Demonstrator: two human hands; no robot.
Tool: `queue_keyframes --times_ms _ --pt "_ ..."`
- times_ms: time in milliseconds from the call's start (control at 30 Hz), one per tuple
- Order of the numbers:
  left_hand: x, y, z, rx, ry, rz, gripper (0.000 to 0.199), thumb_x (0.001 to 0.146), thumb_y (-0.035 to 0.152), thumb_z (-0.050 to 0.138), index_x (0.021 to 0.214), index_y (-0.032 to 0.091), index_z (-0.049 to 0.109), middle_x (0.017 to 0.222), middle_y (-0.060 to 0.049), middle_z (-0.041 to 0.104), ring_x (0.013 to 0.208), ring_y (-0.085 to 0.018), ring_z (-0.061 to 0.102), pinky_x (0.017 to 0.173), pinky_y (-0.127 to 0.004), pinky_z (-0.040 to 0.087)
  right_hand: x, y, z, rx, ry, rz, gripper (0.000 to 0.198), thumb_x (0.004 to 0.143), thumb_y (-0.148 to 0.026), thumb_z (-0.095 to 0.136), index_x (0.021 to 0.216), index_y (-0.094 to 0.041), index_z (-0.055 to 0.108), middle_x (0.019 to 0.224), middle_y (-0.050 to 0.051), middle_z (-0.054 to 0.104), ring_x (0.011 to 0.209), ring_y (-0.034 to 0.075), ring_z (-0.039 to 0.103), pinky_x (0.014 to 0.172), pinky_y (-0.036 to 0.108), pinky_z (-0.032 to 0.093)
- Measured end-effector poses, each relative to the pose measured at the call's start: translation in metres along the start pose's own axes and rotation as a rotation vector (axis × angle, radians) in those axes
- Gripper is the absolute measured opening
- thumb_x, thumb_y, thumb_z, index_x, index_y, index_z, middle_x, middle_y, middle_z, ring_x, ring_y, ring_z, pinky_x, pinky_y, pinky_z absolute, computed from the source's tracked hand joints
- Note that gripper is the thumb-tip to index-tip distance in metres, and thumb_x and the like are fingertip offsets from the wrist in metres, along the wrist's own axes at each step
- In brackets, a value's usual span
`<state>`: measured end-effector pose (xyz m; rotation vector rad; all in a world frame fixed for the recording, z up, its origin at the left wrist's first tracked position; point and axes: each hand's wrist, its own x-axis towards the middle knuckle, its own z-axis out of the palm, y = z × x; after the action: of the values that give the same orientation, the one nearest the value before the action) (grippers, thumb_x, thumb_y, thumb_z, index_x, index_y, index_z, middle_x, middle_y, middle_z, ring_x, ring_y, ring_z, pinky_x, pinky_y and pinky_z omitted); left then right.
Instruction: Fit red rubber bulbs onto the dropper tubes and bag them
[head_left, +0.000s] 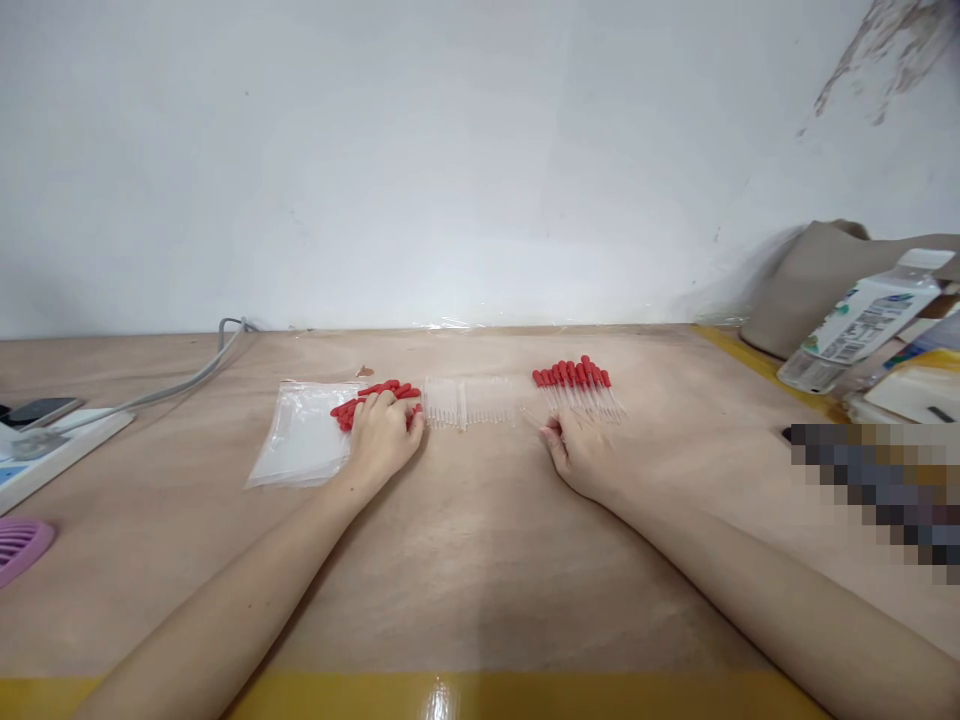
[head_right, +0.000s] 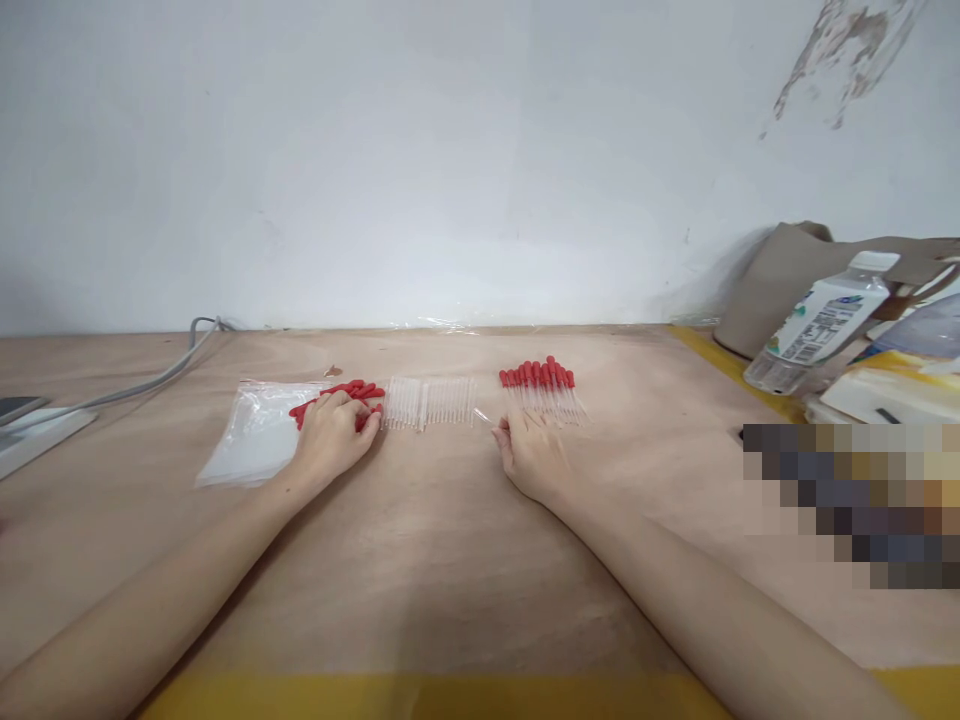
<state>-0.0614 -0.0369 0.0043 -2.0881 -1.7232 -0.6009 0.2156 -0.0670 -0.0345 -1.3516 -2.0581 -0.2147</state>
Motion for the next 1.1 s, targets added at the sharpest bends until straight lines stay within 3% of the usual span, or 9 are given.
queue_keyframes --times_ms 133,267,333,467,600,767,867,1100 --pt "-0.004 0.012 -0.009 -0.213 0.097 0.095 0.021 0.08 0.027 0.049 0.073 0.015 0.065 0.072 -0.007 0.056 0.078 -0.022 0.053 0.078 -0.036 0.042 -0.001 0.002 0.002 0.11 -0.005 0.029 0.021 0.088 -0.029 0.036 0.083 -0.017 0.052 0.076 0.007 0.059 0.072 0.018 0.054 0.064 0.028 0.039" --pt "-0.018 0.031 -0.014 -0.5 -0.03 0.334 0.015 0.079 0.026 0.051 0.077 0.017 0.063 0.074 -0.004 0.056 0.074 -0.017 0.053 0.069 -0.029 0.043 -0.002 0.002 0.001 0.176 -0.022 -0.022 0.024 0.089 -0.027 0.036 0.099 -0.016 0.054 0.085 0.008 0.061 0.079 0.018 0.057 0.069 0.029 0.043" --pt "-0.025 0.038 -0.013 -0.558 -0.113 0.383 0.012 0.078 0.023 0.052 0.077 0.017 0.062 0.076 -0.004 0.056 0.071 -0.016 0.053 0.066 -0.028 0.044 -0.002 0.002 0.0 0.195 -0.041 -0.066 0.025 0.09 -0.025 0.034 0.102 -0.017 0.055 0.09 0.008 0.061 0.08 0.017 0.057 0.07 0.028 0.043" --pt "-0.033 0.045 -0.009 -0.607 -0.221 0.323 0.009 0.075 0.022 0.053 0.08 0.016 0.058 0.078 -0.003 0.054 0.061 -0.013 0.051 0.058 -0.027 0.043 -0.002 0.001 -0.001 0.22 -0.081 -0.121 0.025 0.09 -0.024 0.034 0.098 -0.018 0.057 0.088 0.007 0.06 0.08 0.015 0.056 0.07 0.026 0.043" --pt "-0.035 0.051 -0.004 -0.675 -0.262 0.339 0.023 0.077 0.022 0.052 0.098 0.017 0.06 0.087 -0.004 0.054 0.061 -0.012 0.052 0.061 -0.027 0.045 -0.002 -0.002 -0.003 0.182 -0.088 -0.162 0.023 0.09 -0.025 0.036 0.092 -0.017 0.057 0.087 0.006 0.06 0.079 0.016 0.055 0.073 0.029 0.04" --pt "-0.034 0.058 0.008 -0.682 -0.205 0.288 0.02 0.079 0.033 0.057 0.086 0.017 0.067 0.081 -0.005 0.057 0.073 -0.016 0.054 0.066 -0.029 0.045 -0.001 -0.007 -0.003 0.141 -0.109 -0.224 0.022 0.09 -0.025 0.037 0.089 -0.017 0.057 0.084 0.006 0.062 0.078 0.015 0.055 0.075 0.03 0.036" --pt "-0.032 0.06 0.009 -0.725 -0.197 0.218 0.018 0.083 0.029 0.053 0.08 0.017 0.067 0.079 -0.004 0.059 0.071 -0.016 0.055 0.067 -0.029 0.044 -0.001 -0.009 -0.003 0.148 -0.111 -0.226 0.021 0.09 -0.026 0.038 0.087 -0.017 0.057 0.081 0.004 0.062 0.075 0.014 0.056 0.074 0.029 0.035" --pt "-0.034 0.06 0.006 -0.957 -0.257 0.103 0.015 0.086 0.028 0.048 0.09 0.017 0.057 0.082 -0.002 0.062 0.075 -0.015 0.057 0.067 -0.027 0.045 -0.003 -0.015 -0.006 0.216 -0.101 -0.218 0.021 0.09 -0.027 0.037 0.087 -0.018 0.056 0.077 0.002 0.063 0.067 0.012 0.055 0.073 0.029 0.034"
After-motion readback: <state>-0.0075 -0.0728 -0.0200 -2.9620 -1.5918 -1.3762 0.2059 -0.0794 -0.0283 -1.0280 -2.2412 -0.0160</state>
